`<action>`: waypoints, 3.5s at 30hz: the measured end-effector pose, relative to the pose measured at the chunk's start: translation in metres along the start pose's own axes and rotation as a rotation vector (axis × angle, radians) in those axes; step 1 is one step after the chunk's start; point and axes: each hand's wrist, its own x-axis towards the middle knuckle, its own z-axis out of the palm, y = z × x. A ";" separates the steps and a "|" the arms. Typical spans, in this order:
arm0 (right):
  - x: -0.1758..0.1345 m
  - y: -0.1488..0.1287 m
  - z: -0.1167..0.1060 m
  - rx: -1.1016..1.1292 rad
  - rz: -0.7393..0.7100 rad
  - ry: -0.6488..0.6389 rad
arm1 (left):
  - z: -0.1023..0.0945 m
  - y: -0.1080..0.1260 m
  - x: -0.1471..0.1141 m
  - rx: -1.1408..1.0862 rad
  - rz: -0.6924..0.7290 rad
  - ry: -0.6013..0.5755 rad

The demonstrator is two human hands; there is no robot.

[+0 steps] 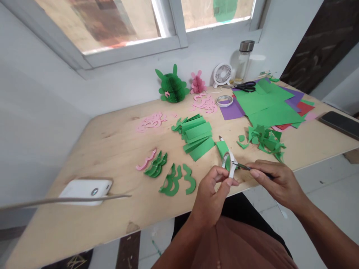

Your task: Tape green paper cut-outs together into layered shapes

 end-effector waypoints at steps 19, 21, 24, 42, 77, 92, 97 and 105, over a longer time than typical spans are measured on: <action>-0.003 0.003 -0.001 -0.059 -0.016 0.047 | 0.001 0.003 0.000 -0.012 -0.006 -0.005; -0.005 0.006 -0.001 -0.085 -0.038 0.058 | 0.000 0.003 0.000 -0.006 0.001 -0.007; -0.007 0.010 -0.002 -0.159 -0.049 0.102 | -0.001 0.003 0.000 0.035 0.014 -0.015; -0.025 0.017 -0.016 -0.495 -0.165 0.309 | 0.035 -0.005 0.100 1.161 0.526 -0.024; -0.005 0.003 0.009 -0.784 -0.457 0.039 | -0.033 0.011 0.029 0.962 0.611 0.037; -0.001 0.005 0.011 -0.759 -0.486 0.030 | -0.031 0.005 0.029 1.158 0.737 0.145; 0.000 0.004 0.012 -0.757 -0.479 0.028 | -0.032 0.004 0.029 1.157 0.745 0.153; 0.001 0.004 0.013 -0.765 -0.470 0.028 | -0.032 0.005 0.028 1.165 0.750 0.167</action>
